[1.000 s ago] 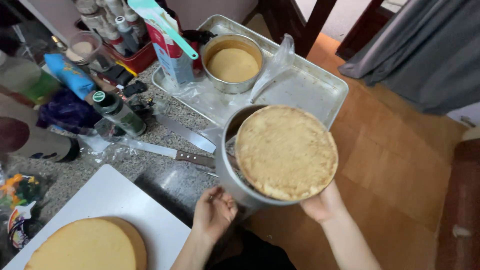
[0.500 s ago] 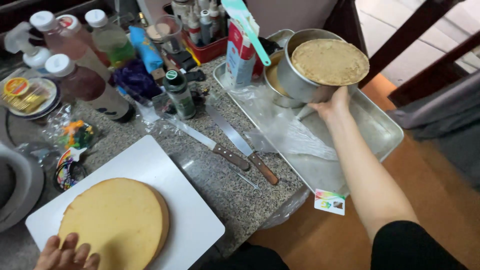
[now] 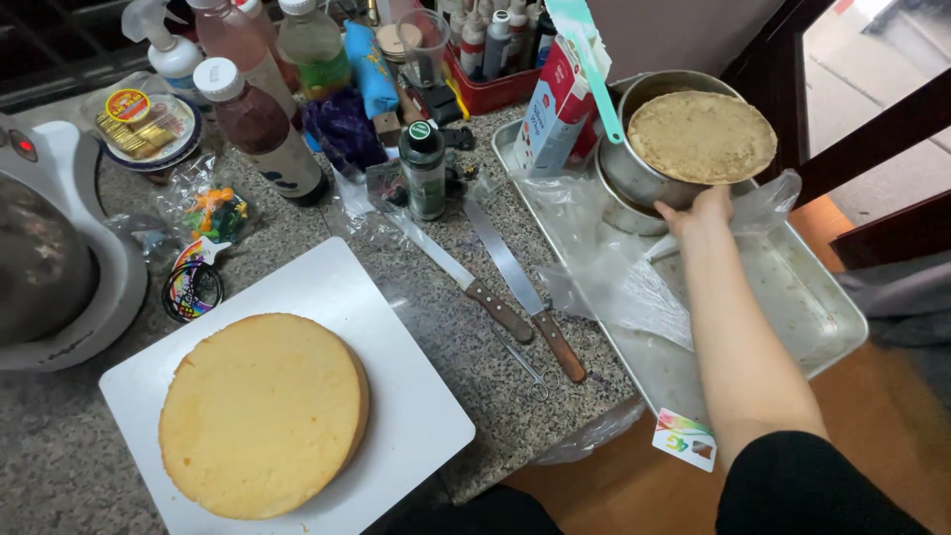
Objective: Preparing a cake by mixing ingredients and removing it from the mold.
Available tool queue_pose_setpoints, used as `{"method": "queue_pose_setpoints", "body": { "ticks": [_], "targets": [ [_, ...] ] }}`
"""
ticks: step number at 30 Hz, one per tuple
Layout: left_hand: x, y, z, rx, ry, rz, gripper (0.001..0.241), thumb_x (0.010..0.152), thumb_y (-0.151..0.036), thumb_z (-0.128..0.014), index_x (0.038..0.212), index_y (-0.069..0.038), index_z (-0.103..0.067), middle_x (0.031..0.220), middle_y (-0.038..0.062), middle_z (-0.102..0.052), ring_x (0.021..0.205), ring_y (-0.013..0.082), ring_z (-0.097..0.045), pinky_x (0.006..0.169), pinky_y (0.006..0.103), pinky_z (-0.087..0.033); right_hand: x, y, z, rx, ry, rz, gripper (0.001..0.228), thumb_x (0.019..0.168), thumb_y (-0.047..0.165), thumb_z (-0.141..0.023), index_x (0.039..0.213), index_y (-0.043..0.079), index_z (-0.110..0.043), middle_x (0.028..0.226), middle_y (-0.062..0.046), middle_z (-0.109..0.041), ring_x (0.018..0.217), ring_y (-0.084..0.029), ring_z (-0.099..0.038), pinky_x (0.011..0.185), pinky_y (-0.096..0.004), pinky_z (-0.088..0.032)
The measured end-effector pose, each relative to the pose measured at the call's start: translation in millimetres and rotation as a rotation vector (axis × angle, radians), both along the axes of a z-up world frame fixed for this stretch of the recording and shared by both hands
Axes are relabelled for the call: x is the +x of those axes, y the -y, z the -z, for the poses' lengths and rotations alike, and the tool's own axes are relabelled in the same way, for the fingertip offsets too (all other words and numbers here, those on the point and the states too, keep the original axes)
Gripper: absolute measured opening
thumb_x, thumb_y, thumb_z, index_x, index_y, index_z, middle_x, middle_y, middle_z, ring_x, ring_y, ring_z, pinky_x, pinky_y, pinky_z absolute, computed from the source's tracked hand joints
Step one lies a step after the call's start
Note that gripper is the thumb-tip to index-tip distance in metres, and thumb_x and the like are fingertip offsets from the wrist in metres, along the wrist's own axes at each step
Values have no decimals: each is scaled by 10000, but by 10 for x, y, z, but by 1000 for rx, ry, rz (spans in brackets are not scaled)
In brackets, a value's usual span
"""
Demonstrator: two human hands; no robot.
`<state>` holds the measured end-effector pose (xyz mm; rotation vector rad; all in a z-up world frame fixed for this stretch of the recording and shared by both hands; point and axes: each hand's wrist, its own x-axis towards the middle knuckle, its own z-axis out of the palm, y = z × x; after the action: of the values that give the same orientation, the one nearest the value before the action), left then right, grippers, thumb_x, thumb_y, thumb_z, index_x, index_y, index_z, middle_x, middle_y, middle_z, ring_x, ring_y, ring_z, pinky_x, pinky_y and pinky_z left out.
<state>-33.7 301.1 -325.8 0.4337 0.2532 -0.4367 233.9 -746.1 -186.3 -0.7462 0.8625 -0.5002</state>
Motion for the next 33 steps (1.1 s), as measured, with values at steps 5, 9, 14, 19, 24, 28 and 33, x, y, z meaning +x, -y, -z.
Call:
{"method": "queue_pose_setpoints", "body": {
  "ticks": [5, 9, 14, 19, 24, 28, 33],
  "targets": [
    [-166, 166, 261, -138, 42, 55, 266, 1116, -473, -586, 1232, -240, -641, 1030, 138, -646, 953, 357, -573, 792, 461, -483, -305, 6, 161, 69, 56, -81, 692, 975, 561, -409, 1531, 150, -430, 1565, -130, -439, 1416, -357, -446, 1133, -624, -345],
    [-203, 1156, -468, 208, -121, -286, 135, 1069, -302, -575, 1196, -262, -596, 1051, 53, -639, 902, 259, -546, 767, 402, -457, -724, -293, 248, 100, 138, -81, 650, 974, 489, -440, 1507, 121, -489, 1507, -159, -497, 1382, -328, -513, 1160, -524, -428],
    [-184, 2345, -1668, 591, -232, -666, 246, 1026, -92, -535, 1253, -185, -549, 1107, 7, -632, 893, 146, -583, 762, 328, -486, -1160, -784, 554, 187, 220, -75, 676, 1030, 464, -494, 1545, 31, -424, 1537, -223, -389, 1404, -363, -448, 1198, -488, -458],
    [-96, 2719, -2048, 979, -221, -568, 436, 956, -93, -514, 1387, -31, -483, 1275, 87, -638, 952, 153, -614, 812, 323, -528, -1515, -1594, 495, -214, 80, -90, 535, 1049, 328, -565, 1357, 10, -265, 1410, -155, -403, 1288, -332, -523, 1103, -513, -487],
    [-91, 2825, -1970, 1121, -170, -504, 488, 970, -142, -535, 1436, -17, -461, 1345, 89, -593, 1059, 148, -606, 872, 301, -519, -1735, -2853, -168, -535, 170, -250, 361, 1029, 144, -576, 1334, 5, -442, 1303, -70, -530, 1084, -198, -603, 903, -401, -552],
    [-130, 2946, -2024, 1126, -201, -403, 549, 965, -196, -547, 1476, -31, -433, 1395, 74, -564, 1187, 135, -573, 937, 309, -498, -1695, -3007, -261, -678, 236, -307, 296, 1040, 33, -544, 1332, 12, -507, 1268, -58, -585, 1026, -139, -627, 835, -307, -564],
    [-150, 2997, -2144, 1003, -230, -342, 604, 960, -254, -539, 1500, -20, -402, 1408, 94, -587, 1189, 172, -617, 975, 338, -508, -1564, -3331, -571, -651, 194, -574, 265, 1056, 87, -542, 1307, 10, -574, 1240, -79, -660, 995, -155, -643, 839, -282, -550]
  ]
}}
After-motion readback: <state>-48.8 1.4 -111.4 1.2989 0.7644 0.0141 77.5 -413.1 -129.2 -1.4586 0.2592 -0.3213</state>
